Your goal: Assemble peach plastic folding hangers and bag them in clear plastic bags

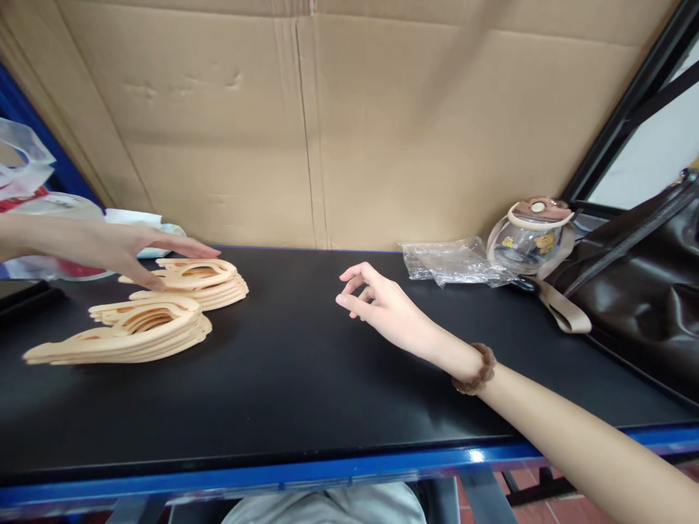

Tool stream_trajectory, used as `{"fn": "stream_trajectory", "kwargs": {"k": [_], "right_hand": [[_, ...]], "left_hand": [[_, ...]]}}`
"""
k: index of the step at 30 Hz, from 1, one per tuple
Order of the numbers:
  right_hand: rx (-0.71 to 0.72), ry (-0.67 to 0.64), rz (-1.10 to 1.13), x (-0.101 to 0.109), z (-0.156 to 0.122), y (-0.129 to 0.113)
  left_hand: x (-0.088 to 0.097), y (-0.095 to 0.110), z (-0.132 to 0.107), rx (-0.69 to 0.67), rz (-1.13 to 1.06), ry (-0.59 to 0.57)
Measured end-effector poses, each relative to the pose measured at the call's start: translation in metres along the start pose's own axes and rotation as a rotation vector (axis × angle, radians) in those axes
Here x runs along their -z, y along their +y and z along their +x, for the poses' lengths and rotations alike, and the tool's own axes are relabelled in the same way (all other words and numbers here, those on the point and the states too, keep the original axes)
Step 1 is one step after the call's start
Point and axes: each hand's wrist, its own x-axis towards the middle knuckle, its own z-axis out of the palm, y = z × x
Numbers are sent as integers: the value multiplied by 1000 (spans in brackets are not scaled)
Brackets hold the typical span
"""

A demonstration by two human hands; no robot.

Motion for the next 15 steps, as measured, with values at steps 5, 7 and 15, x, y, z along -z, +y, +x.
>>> {"fn": "stream_trajectory", "kwargs": {"k": [5, 7, 15], "right_hand": [[2, -16, -135, 8, 4, 0], [6, -5, -339, 22, 9, 1], [-210, -121, -1506, 116, 18, 35]], "left_hand": [[-9, -9, -4, -81, -8, 32], [-4, -8, -6, -56, -23, 33], [-4, 87, -19, 62, -129, 369]]}}
